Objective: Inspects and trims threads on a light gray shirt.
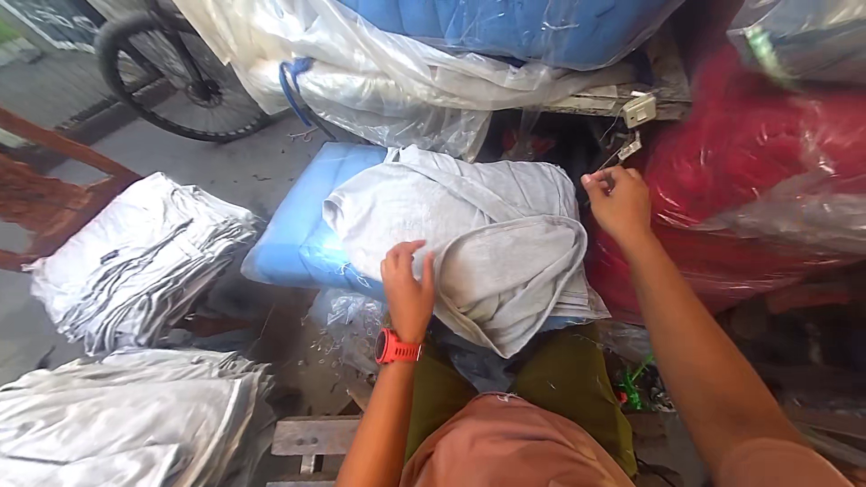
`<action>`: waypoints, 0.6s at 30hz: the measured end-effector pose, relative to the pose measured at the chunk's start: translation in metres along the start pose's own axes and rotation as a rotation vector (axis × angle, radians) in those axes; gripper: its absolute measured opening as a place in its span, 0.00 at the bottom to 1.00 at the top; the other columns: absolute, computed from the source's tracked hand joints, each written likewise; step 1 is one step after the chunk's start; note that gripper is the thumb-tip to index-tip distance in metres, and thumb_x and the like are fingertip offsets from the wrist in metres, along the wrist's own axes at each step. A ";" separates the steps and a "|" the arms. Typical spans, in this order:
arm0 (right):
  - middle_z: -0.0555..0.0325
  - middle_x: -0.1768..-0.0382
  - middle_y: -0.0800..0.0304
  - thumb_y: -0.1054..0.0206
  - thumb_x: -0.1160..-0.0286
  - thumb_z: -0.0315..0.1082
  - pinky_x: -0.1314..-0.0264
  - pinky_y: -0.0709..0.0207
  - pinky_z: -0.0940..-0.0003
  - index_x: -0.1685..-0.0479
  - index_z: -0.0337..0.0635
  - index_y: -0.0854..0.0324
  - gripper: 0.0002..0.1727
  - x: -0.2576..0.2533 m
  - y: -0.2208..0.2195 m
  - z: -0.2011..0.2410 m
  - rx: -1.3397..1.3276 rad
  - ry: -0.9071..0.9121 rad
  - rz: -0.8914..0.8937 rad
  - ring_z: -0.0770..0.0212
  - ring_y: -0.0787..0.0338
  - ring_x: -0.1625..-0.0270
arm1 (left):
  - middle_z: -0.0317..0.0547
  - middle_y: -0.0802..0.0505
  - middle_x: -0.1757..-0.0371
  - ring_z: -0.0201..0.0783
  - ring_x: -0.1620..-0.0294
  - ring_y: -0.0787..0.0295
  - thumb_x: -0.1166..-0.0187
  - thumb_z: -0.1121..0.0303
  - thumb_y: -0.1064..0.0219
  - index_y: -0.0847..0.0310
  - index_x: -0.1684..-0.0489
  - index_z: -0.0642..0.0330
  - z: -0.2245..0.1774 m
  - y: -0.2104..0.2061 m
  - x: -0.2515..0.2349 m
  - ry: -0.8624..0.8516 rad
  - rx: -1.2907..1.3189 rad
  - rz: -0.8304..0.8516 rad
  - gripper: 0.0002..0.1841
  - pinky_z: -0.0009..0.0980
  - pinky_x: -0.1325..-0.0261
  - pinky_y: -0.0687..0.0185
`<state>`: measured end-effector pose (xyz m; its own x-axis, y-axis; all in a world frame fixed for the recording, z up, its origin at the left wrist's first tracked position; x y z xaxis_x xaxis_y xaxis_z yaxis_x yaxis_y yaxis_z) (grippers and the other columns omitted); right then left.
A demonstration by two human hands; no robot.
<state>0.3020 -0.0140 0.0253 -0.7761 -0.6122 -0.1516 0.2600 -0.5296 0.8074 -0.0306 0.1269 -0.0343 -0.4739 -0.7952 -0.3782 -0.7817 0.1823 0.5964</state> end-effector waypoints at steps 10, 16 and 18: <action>0.34 0.47 0.11 0.28 0.20 0.37 0.35 0.24 0.35 0.47 0.29 0.12 0.17 0.004 -0.069 0.012 -0.116 0.335 0.394 0.36 0.12 0.40 | 0.50 0.06 0.58 0.38 0.60 0.09 0.16 0.72 0.34 0.12 0.47 0.67 0.008 -0.001 -0.008 0.395 0.347 0.246 0.10 0.39 0.49 0.14; 0.61 0.61 0.08 0.26 0.25 0.38 0.57 0.26 0.78 0.56 0.37 0.09 0.12 0.015 0.024 0.036 -0.465 0.482 0.134 0.80 0.21 0.65 | 0.37 0.03 0.63 0.28 0.62 0.05 0.14 0.63 0.41 0.08 0.63 0.50 -0.009 0.050 -0.030 0.469 1.296 0.587 0.13 0.27 0.54 0.08; 0.74 0.68 0.11 0.29 0.23 0.34 0.66 0.27 0.87 0.58 0.45 0.10 0.04 0.027 0.056 0.047 -0.644 0.435 0.105 0.86 0.23 0.72 | 0.36 0.03 0.60 0.27 0.60 0.05 0.13 0.63 0.40 0.08 0.56 0.51 -0.024 0.058 -0.036 0.305 1.247 0.603 0.12 0.27 0.52 0.08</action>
<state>0.2685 -0.0326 0.0927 -0.4689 -0.7822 -0.4102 0.7047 -0.6113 0.3602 -0.0489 0.1524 0.0303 -0.8790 -0.4758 -0.0328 -0.4098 0.7887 -0.4582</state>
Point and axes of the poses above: each hand's wrist, its own x-axis away from the middle knuckle, its own y-axis out of the back of the hand, z = x × y, the point moved 2 cm from there along -x, towards the middle knuckle
